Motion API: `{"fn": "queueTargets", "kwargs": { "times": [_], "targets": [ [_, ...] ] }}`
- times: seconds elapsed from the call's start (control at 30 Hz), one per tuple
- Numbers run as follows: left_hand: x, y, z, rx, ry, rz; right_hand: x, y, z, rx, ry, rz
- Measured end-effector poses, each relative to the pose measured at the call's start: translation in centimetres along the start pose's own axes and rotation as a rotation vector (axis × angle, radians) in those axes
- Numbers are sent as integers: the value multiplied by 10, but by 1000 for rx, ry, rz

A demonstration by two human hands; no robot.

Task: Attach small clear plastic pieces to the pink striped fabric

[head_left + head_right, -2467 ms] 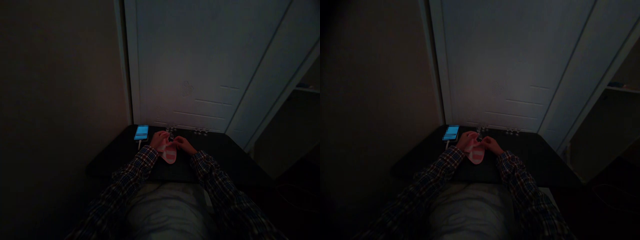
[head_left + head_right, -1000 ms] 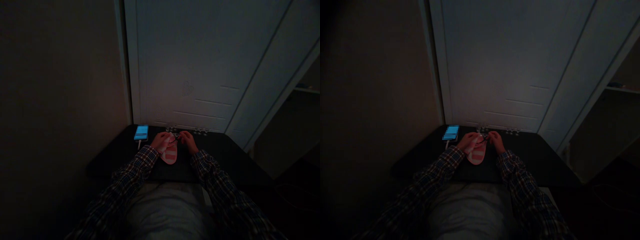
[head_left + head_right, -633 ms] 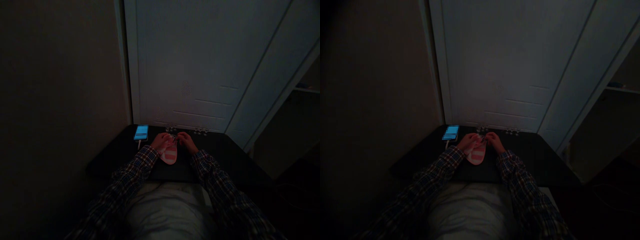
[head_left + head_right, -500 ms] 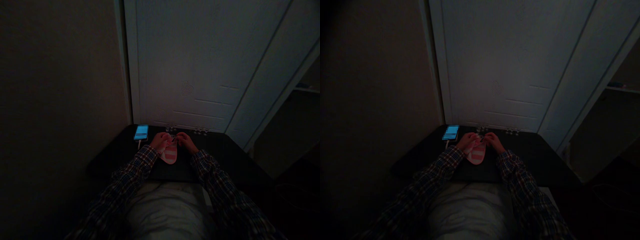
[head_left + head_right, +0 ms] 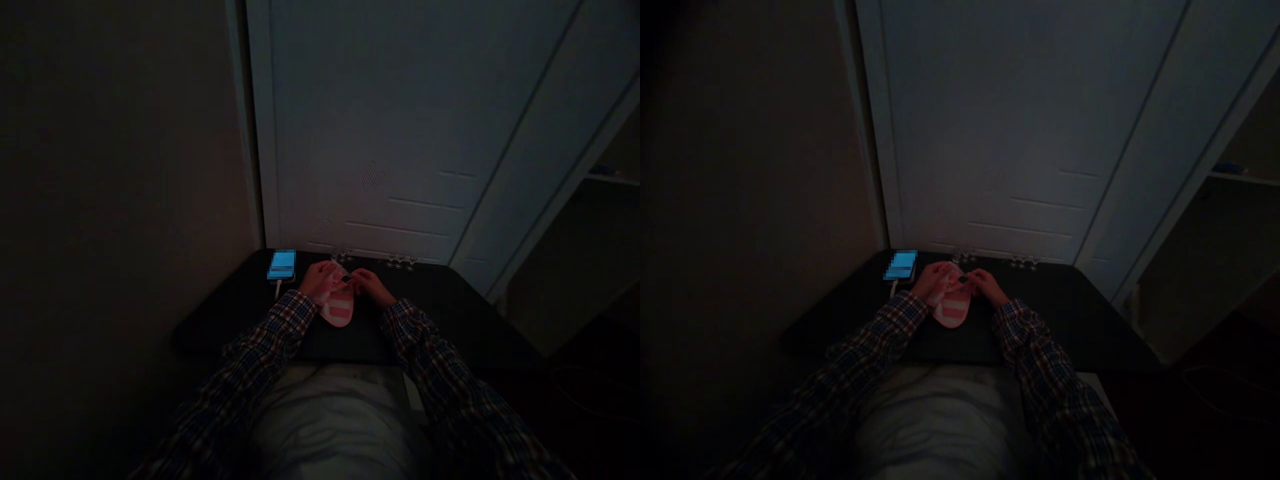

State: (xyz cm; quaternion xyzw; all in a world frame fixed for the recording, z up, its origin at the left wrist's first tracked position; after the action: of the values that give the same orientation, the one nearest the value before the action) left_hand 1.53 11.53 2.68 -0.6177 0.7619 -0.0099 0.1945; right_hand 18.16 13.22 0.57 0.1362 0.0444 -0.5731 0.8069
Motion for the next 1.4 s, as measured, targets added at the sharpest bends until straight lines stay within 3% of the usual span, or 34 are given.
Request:
{"fn": "queueTargets", "kwargs": {
  "times": [0.27, 0.6, 0.87, 1.03, 1.1, 1.27, 1.4],
  "targets": [
    [0, -1, -4, -64, -40, -24, 0, -3, -3, 5, -28, 62],
    [-5, 5, -1, -93, -47, 30, 1, 0, -1, -20, -2, -10],
    [4, -2, 3, 208, 46, 82, -3, 5, -1, -4, 70, -87],
    [5, -4, 2, 300, 72, 32, -4, 7, -2, 11, 115, -106],
    [4, -3, 0, 252, 48, 7, -4, 7, -2, 16, 128, -117],
    [-3, 2, -5, -203, -135, -88, -5, 8, -2, 30, 147, -147],
    [-7, 5, -2, -309, -172, -91, -5, 10, -1, 41, 158, -163]
  ]
}}
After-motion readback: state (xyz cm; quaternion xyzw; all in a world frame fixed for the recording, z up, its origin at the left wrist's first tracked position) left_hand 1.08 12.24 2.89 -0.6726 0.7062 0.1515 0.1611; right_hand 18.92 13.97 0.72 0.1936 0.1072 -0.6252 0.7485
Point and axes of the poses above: each hand's wrist, its own x-axis away from the middle knuckle, its own y-axis out of the back of the hand, z = x × y, the point moved 2 cm from there along -x, towards the middle knuckle, and after that the axes turned 5 degrees about x, right-handed, at the moved point
